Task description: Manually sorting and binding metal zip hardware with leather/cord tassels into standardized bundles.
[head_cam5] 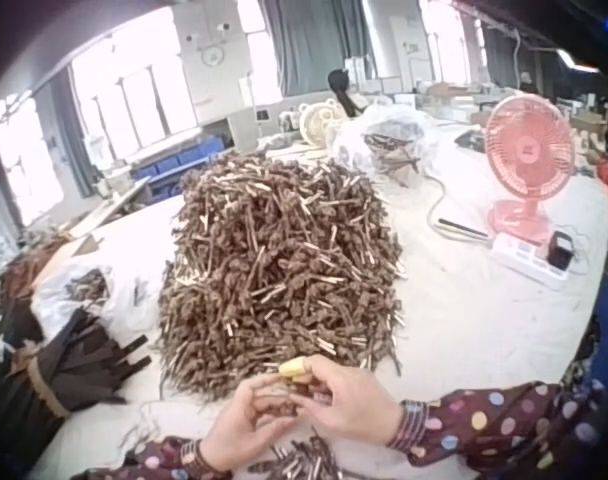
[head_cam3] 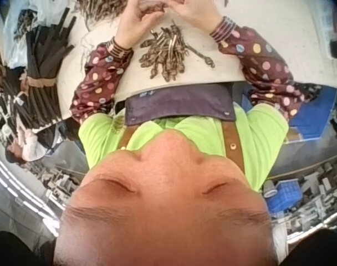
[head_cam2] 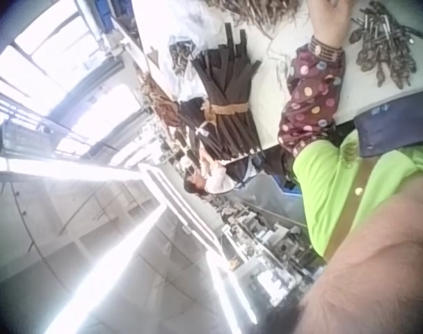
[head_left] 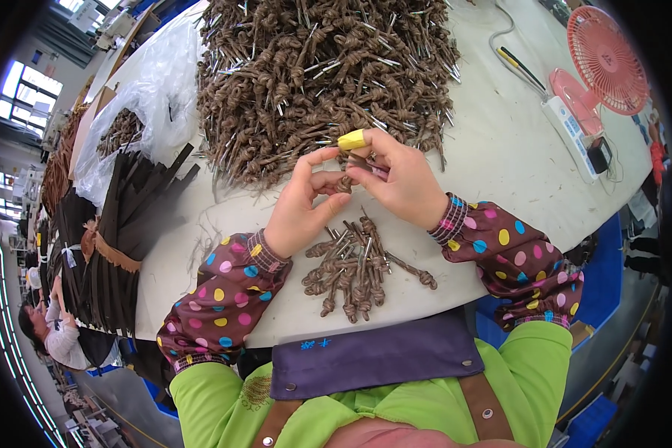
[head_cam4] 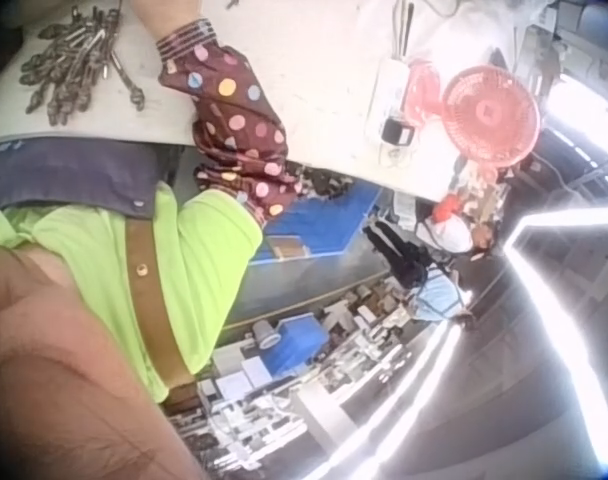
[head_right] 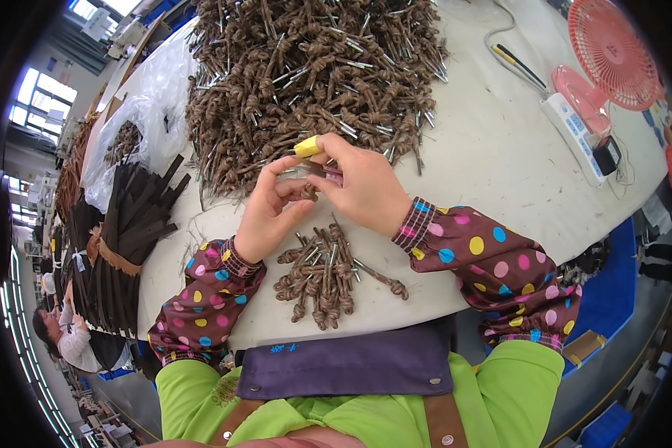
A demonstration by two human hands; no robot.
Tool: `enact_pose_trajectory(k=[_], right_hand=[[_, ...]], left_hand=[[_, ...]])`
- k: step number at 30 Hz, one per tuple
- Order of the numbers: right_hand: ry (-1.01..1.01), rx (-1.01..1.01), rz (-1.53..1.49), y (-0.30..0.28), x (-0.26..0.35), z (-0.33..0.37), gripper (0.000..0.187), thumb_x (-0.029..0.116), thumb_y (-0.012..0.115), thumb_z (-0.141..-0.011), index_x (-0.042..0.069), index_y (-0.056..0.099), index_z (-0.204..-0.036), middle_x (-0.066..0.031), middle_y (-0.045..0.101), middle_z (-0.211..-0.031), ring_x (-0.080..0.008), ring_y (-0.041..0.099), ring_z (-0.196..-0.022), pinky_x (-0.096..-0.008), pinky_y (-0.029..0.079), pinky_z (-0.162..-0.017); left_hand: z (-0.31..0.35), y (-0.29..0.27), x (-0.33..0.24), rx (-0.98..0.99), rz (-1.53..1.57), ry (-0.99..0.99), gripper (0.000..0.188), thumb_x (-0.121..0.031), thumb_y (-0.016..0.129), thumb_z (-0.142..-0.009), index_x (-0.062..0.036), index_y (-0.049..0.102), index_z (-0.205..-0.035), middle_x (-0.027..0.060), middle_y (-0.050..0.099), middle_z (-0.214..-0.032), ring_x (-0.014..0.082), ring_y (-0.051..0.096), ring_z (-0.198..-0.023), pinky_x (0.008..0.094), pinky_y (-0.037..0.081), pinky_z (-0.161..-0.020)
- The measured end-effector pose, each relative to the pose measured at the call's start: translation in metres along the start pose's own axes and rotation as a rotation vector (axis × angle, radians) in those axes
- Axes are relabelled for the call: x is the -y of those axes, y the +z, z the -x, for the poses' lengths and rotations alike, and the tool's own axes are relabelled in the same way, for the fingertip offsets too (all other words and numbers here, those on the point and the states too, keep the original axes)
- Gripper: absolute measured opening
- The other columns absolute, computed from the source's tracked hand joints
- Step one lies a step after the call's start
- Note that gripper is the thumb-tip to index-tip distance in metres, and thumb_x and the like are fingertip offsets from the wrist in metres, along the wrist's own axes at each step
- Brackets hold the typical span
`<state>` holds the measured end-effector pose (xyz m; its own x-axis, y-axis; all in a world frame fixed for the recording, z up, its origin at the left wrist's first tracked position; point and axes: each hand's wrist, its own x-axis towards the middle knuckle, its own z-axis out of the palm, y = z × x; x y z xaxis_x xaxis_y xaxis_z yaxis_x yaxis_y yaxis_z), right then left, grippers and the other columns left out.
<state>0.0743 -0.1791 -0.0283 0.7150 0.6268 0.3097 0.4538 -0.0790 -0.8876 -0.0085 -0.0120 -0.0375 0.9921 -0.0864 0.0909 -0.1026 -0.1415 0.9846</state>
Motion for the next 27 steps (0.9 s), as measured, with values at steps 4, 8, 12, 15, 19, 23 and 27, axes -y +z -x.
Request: enact_pose_trajectory(k=[4,8,12,15,19,23,27], right_hand=[[0.056,-0.096,0.06,-0.016,0.002,-0.006,0.033,0.009,0.064,-0.078,0.004,0.051,-0.108,-0.0096,0.063,-0.085,-0.0186,0.06,-0.065,-0.0273,0.047,-0.061],[0.063,0.008,0.204,-0.032,-0.002,-0.004,0.034,0.008,0.064,-0.077,0.004,0.048,-0.107,-0.0096,0.062,-0.082,-0.0228,0.06,-0.065,-0.03,0.047,-0.059],[-0.007,0.207,0.425,-0.042,-0.003,-0.006,0.038,0.003,0.062,-0.079,0.0,0.045,-0.113,-0.0105,0.061,-0.082,-0.0161,0.06,-0.063,-0.0261,0.047,-0.06],[-0.003,0.087,0.329,-0.052,-0.001,-0.008,0.045,0.0,0.06,-0.079,0.001,0.041,-0.12,-0.0095,0.062,-0.093,-0.0097,0.055,-0.057,-0.0216,0.044,-0.054],[0.083,0.164,-0.164,-0.055,0.012,-0.01,0.052,0.0,0.061,-0.079,0.003,0.039,-0.127,-0.0038,0.055,-0.118,0.0025,0.035,-0.053,-0.0138,0.034,-0.048],[0.049,0.268,-0.16,-0.034,0.02,-0.008,0.049,0.002,0.063,-0.079,0.002,0.044,-0.125,-0.0028,0.061,-0.107,0.0014,0.04,-0.057,-0.0136,0.036,-0.052],[-0.067,0.107,-0.156,-0.022,0.007,-0.004,0.026,0.003,0.064,-0.078,0.001,0.059,-0.104,0.0001,0.063,-0.085,-0.003,0.048,-0.061,-0.0169,0.04,-0.055]], left_hand=[[-0.002,-0.006,0.002,-0.018,0.106,-0.02,0.052,0.002,0.054,-0.085,-0.0013,0.026,-0.129,0.0135,0.058,-0.111,0.0124,0.055,-0.094,0.025,0.043,-0.085],[-0.003,-0.007,0.002,-0.031,0.222,-0.03,0.047,0.0,0.047,-0.089,-0.0008,0.025,-0.13,0.0161,0.052,-0.12,0.0159,0.052,-0.105,0.0279,0.042,-0.091],[-0.001,-0.009,0.002,-0.1,0.232,-0.048,0.046,0.001,0.046,-0.089,0.001,0.025,-0.13,0.0167,0.05,-0.121,0.0169,0.053,-0.103,0.0284,0.042,-0.091],[-0.002,-0.01,0.004,-0.089,0.276,-0.033,0.045,-0.003,0.046,-0.09,-0.0001,0.026,-0.131,0.016,0.05,-0.122,0.0157,0.053,-0.1,0.0266,0.043,-0.089],[-0.002,-0.01,-0.009,0.029,0.66,-0.266,0.045,-0.008,0.045,-0.092,-0.002,0.028,-0.133,0.0143,0.05,-0.122,0.0115,0.052,-0.093,0.0229,0.043,-0.083],[0.0,-0.014,-0.012,0.223,0.883,-0.427,0.046,-0.013,0.043,-0.093,-0.0043,0.029,-0.136,0.0115,0.049,-0.123,0.0072,0.048,-0.085,0.0212,0.042,-0.076],[0.0,-0.009,-0.009,0.193,0.824,-0.433,0.043,-0.015,0.042,-0.094,-0.0044,0.031,-0.135,0.0091,0.049,-0.119,0.0078,0.048,-0.084,0.0216,0.042,-0.077]])
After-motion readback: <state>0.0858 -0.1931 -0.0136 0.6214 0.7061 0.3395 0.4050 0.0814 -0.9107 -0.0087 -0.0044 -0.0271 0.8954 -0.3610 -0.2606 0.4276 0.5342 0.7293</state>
